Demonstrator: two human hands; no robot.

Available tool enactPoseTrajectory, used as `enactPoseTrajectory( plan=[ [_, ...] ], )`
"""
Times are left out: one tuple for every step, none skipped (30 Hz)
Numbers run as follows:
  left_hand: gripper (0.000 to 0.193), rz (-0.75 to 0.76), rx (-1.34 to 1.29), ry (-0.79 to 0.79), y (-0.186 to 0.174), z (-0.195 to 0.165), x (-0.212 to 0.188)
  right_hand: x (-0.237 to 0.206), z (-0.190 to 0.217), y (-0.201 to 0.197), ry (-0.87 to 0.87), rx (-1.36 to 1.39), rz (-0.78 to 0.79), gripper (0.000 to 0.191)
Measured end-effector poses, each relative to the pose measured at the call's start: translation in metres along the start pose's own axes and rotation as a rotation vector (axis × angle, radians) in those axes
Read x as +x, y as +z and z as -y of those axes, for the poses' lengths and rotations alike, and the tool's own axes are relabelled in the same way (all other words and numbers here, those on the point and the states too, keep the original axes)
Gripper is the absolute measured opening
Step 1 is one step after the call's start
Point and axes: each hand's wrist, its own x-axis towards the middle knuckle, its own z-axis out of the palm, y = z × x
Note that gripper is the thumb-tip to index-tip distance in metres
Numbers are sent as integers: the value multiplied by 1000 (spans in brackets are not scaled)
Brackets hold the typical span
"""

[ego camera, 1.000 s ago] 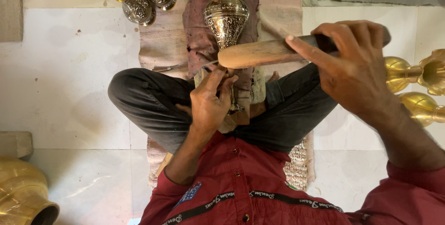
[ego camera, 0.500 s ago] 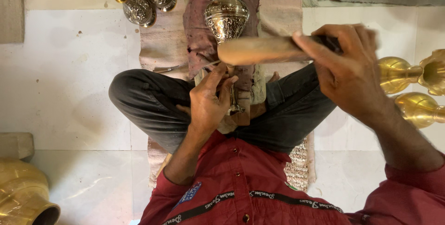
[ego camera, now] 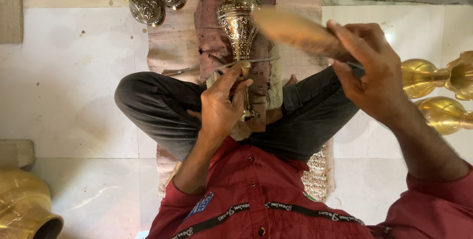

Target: The person sits cross-legged on the floor with an engraved brass vase held in a wooden fixture on their lap. They hold a small punch against the vase surface and strike it with a wooden mallet, repositioning the punch repeatedly to work the decorative pattern around the vase body.

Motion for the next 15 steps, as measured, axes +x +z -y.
enactPoseTrajectory(
  plan=[
    [41,0,-6,11,0,0,1,0,0,-1,-121,-273,1,54],
    [41,2,-11,22,0,0,1,-1,-1,-1,-242,-545,3,53],
    [42,3,-15,35,-1,0,2,-2,-2,-2,-362,-816,4,53],
    [42,7,-23,24,-1,0,2,-4,-4,-2,-276,-578,-13,53],
    [41,10,-31,12,-2,-1,3,-6,-5,-1,-191,-339,-27,54],
    [41,16,-40,-5,-2,-1,2,-8,-7,1,-101,-99,-36,54],
    [41,23,-52,-3,-2,-1,3,-10,-10,0,-125,-233,-1,50],
    [41,29,-62,-5,-2,-2,3,-11,-14,-1,-149,-364,36,46],
    [41,40,-71,-7,-3,-2,3,-13,-16,0,-170,-492,73,42],
    [42,36,-50,-10,-4,-3,2,-16,-19,4,-198,-629,65,44],
    [42,29,-28,-5,-5,-2,4,-17,-23,9,-230,-770,49,46],
    [42,21,-8,1,-4,-2,6,-18,-26,12,-262,-914,33,48],
    [43,46,-49,-1,-6,-1,7,-18,-30,16,-223,-850,73,47],
    [44,71,-90,-7,-9,0,9,-17,-33,23,-183,-783,116,47],
    [45,95,-129,-13,-12,2,12,-17,-36,26,-146,-715,159,47]
  ],
)
